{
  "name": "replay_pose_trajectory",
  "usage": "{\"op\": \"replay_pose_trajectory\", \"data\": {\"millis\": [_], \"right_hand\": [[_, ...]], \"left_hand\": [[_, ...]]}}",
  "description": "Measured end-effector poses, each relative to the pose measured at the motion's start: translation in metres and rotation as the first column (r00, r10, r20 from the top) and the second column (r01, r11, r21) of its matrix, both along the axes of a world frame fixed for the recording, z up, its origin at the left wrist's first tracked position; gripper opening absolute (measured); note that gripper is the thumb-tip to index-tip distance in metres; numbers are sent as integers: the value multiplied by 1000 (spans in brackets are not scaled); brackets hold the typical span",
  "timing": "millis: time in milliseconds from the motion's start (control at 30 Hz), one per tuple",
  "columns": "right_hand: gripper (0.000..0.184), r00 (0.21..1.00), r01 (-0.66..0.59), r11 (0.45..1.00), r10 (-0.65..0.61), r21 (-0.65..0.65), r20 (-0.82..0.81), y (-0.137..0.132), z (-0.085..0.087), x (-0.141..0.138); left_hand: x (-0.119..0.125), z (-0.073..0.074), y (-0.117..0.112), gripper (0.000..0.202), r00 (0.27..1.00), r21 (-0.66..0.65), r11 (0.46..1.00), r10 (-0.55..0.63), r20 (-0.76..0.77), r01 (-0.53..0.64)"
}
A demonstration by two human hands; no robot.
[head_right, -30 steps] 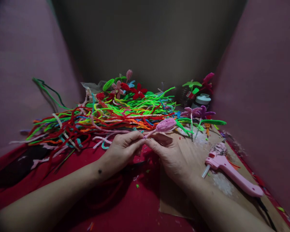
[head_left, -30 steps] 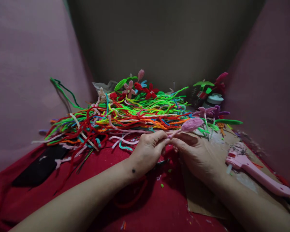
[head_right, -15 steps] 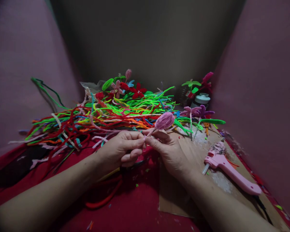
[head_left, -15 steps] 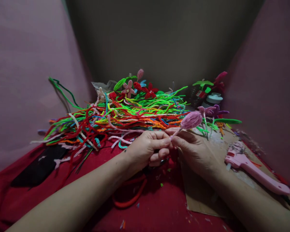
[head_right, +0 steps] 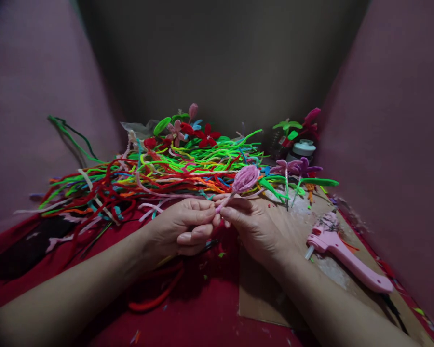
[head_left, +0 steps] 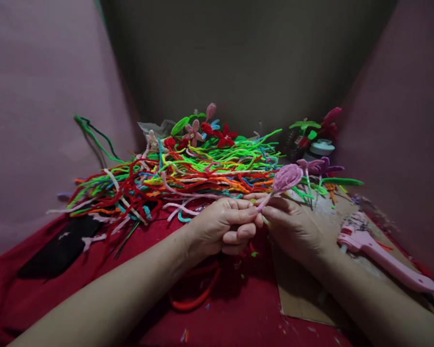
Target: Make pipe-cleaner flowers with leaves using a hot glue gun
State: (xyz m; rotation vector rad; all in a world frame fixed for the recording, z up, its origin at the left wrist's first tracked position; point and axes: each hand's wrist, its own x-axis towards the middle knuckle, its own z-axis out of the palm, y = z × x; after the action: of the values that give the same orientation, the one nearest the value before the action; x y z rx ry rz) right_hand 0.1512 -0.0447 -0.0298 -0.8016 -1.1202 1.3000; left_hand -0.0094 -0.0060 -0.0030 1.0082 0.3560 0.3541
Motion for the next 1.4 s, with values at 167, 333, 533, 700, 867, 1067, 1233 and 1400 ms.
{"op": "replay_pose_trajectory", "data": {"millis": [167,333,533,700,867,1067,1233,1400], "right_hand": [[7,997,-14,1000,14,-2,-71,0,0,-3],[2,985,158,987,-158,6,64,-4,0,-4],[4,967,205,978,-208,31,150,-5,2,-5],[12,991,76,996,-79,37,107,-6,5,-6],[15,987,30,999,-33,23,156,-7,9,-4],[22,998,-28,999,30,-30,52,-4,3,-4],[23,994,-87,995,83,-53,-69,-2,0,-5],[22,994,-36,999,34,-16,-105,-1,-1,-5]], "left_hand": [[4,2,-7,27,916,628,756,364,-169,-184],[2,-15,-11,21,757,998,11,652,39,-60],[-1,-23,-6,25,781,992,-122,623,48,37],[5,-12,-7,20,779,937,239,624,53,-255],[10,1,-11,22,822,680,635,564,-84,-366],[8,2,-9,24,917,387,868,381,-116,-312],[4,-6,-2,20,986,80,985,160,-53,-155],[4,-3,-1,19,992,107,992,82,-94,-72]]}}
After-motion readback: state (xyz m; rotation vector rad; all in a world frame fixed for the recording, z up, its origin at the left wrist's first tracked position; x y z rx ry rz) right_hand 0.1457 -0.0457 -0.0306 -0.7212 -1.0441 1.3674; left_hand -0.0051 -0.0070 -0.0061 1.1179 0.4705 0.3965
